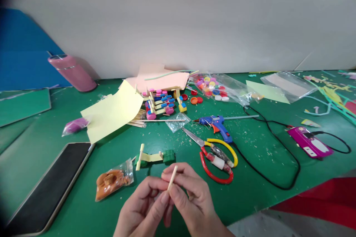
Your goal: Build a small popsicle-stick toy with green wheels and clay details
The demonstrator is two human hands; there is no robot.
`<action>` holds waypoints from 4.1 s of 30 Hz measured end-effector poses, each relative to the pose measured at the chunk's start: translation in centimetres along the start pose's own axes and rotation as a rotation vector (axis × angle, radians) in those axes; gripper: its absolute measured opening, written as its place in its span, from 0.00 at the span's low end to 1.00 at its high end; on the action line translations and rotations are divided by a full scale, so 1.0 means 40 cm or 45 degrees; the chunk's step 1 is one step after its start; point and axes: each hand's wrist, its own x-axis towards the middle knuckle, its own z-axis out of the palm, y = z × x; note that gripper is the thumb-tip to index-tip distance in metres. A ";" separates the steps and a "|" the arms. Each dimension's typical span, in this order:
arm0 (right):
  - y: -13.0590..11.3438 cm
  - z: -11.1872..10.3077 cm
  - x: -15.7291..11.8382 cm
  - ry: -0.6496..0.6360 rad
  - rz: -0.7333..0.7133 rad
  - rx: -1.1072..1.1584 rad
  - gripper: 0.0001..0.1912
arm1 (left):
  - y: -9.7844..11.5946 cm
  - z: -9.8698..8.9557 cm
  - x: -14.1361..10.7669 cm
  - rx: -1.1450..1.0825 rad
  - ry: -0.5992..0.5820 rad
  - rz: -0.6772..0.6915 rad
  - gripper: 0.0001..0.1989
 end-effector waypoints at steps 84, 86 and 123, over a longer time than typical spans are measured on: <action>0.034 -0.079 0.118 -0.124 -0.164 -1.088 0.09 | -0.055 -0.106 0.110 0.875 0.040 0.331 0.16; 0.034 -0.079 0.118 -0.129 -0.162 -1.089 0.09 | -0.054 -0.105 0.110 0.870 0.037 0.320 0.16; 0.043 -0.087 0.123 -0.114 -0.217 -1.024 0.07 | -0.065 -0.118 0.113 0.918 -0.007 0.293 0.17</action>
